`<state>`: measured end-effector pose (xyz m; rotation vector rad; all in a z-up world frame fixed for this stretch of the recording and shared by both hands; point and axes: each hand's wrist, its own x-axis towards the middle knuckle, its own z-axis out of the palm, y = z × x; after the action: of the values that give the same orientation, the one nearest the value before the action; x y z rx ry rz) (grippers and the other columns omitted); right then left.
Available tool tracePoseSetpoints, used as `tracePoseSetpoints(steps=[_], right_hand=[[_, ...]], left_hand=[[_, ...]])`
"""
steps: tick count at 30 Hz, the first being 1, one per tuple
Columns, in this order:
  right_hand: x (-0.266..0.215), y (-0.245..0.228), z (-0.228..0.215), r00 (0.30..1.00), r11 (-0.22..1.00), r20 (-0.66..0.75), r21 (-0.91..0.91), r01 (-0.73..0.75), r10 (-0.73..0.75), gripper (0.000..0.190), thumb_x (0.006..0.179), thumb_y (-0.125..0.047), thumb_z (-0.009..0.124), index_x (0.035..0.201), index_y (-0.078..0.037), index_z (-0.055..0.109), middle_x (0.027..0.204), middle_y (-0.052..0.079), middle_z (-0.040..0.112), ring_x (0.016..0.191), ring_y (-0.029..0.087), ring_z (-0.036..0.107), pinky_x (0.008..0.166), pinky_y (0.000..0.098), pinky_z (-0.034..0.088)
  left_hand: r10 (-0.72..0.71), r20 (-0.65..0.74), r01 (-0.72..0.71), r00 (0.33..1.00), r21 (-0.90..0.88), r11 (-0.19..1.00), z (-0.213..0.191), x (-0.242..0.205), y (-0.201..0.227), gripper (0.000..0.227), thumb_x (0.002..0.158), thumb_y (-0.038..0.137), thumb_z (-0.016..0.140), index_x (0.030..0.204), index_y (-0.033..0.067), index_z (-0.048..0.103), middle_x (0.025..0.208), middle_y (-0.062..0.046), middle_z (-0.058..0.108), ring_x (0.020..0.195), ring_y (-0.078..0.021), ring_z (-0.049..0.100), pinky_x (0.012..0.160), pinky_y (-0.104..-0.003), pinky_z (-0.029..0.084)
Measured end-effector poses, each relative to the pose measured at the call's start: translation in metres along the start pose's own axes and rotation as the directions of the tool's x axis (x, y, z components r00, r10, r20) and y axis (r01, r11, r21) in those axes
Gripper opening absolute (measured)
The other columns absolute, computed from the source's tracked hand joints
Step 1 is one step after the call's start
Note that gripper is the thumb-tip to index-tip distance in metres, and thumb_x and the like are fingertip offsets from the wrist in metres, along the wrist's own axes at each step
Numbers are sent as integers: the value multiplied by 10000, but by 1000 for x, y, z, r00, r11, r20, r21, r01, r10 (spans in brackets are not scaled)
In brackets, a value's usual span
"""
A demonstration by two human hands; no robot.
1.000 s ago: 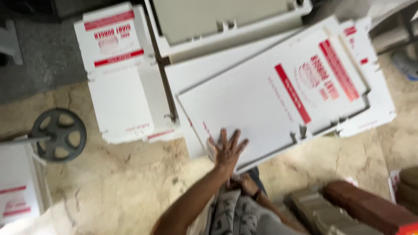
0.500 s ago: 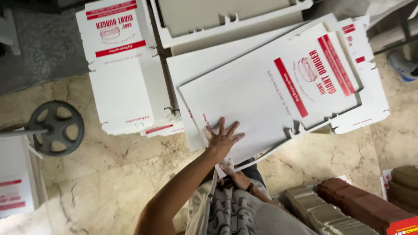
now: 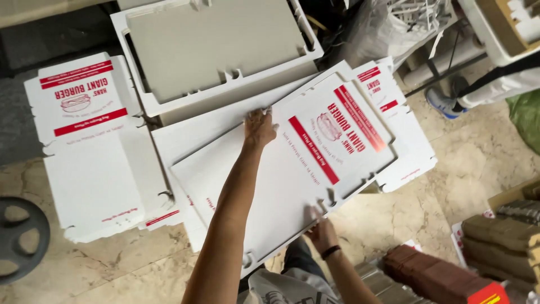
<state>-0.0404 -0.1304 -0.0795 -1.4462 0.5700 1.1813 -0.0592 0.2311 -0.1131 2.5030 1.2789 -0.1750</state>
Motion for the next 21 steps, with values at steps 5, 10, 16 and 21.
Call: tracePoseSetpoints(steps=[5,10,16,21], right_hand=[[-57,-40,28,995,981,-100,-188,-38,19,654,838,-254,736,1470,-221,572,1471,84,613,1298,290,561,911,421,527],[-33,-57,-17,976,822,48,-531,204,-211,493,832,-334,751,1171,22,789,1195,143,791,1138,231,690,994,370,531],[36,-85,-11,768,686,512,-398,609,-384,297,901,-260,718,1049,-12,787,938,84,768,876,156,667,769,327,559],[77,-203,119,289,278,880,-190,942,-377,355,965,-245,696,1172,43,713,1012,324,722,857,406,709,746,573,546]], left_hand=[[-111,323,163,940,-139,977,-54,29,3,1031,764,758,639,1547,133,399,1571,-113,449,1438,-320,434,1141,-441,402],[-146,550,418,822,-409,811,-165,-46,22,799,784,553,696,1446,163,476,1473,-31,503,1367,-251,458,1103,-382,355],[-293,276,399,915,-719,569,-164,-120,-71,458,792,391,769,1168,128,773,1139,-12,755,1032,-136,686,914,-266,485],[-604,-197,-13,773,-955,295,-157,-230,-107,207,851,111,788,1049,51,768,1003,-151,733,999,-205,688,996,-394,518]])
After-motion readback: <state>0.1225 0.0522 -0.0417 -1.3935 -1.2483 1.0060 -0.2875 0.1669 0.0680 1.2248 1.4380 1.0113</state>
